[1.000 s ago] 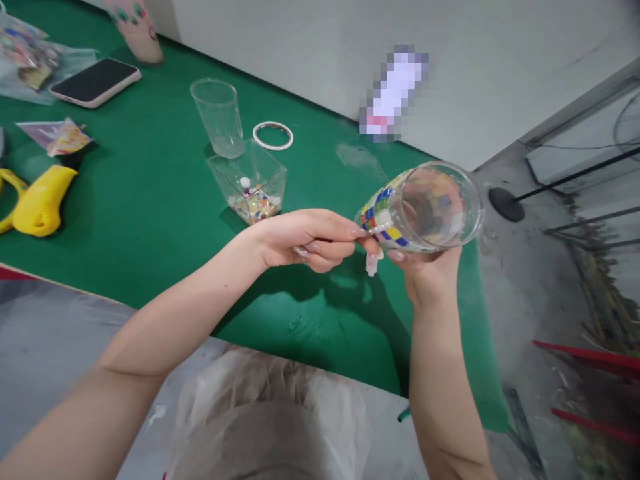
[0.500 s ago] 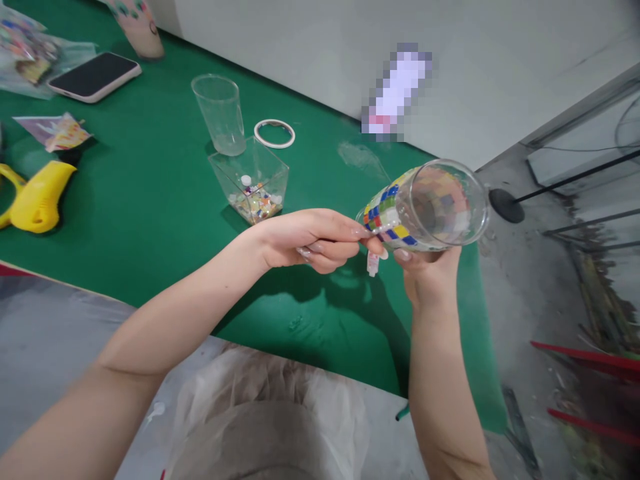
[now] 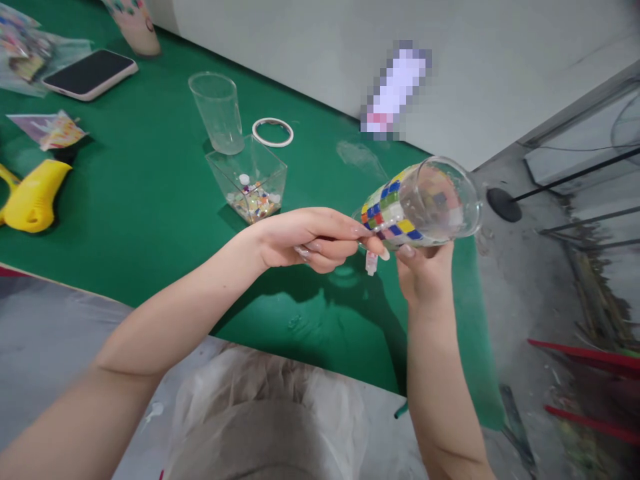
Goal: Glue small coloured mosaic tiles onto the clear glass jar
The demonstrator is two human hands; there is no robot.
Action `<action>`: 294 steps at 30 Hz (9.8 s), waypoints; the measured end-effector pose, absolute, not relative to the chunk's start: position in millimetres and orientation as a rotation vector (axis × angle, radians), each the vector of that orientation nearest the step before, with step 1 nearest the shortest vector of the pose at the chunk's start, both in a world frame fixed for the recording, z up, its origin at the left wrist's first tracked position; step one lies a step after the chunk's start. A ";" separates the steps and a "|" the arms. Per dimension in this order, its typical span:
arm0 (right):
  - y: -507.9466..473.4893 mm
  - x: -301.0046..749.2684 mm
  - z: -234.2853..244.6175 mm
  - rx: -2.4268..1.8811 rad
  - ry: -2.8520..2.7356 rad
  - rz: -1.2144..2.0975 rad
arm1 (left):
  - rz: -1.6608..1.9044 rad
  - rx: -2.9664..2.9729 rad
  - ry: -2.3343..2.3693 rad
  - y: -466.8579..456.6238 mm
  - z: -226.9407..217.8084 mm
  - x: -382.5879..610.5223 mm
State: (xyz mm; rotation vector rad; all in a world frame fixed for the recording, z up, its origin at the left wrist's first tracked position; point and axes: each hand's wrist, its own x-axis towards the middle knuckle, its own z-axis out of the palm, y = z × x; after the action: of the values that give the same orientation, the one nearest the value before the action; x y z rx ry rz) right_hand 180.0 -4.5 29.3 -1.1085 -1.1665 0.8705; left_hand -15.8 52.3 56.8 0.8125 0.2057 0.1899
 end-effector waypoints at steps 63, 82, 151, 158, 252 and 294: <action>-17.1 167.9 44.4 -1.108 -1.064 1.417 | 0.745 1.026 0.357 40.7 41.6 5.0; -17.7 168.4 45.8 -1.101 -1.040 1.478 | 0.669 0.896 0.364 39.6 36.3 5.0; -18.1 168.0 46.6 -1.177 -1.094 1.453 | 0.680 0.851 0.407 36.1 41.0 9.3; -18.0 167.8 43.8 -1.191 -1.054 1.449 | 0.690 0.845 0.433 35.2 40.3 11.3; -15.0 166.8 43.5 -1.173 -0.982 1.525 | 0.693 0.798 0.475 35.7 40.2 11.5; -14.7 170.6 40.5 -1.084 -0.999 1.580 | 0.821 1.039 0.490 29.8 45.2 9.2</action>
State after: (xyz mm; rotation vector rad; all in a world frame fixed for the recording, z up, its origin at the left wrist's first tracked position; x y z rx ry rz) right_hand 170.6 -14.7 40.5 -1.0841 -0.9988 1.5804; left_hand 9.2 29.8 45.2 1.0386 0.4898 0.8207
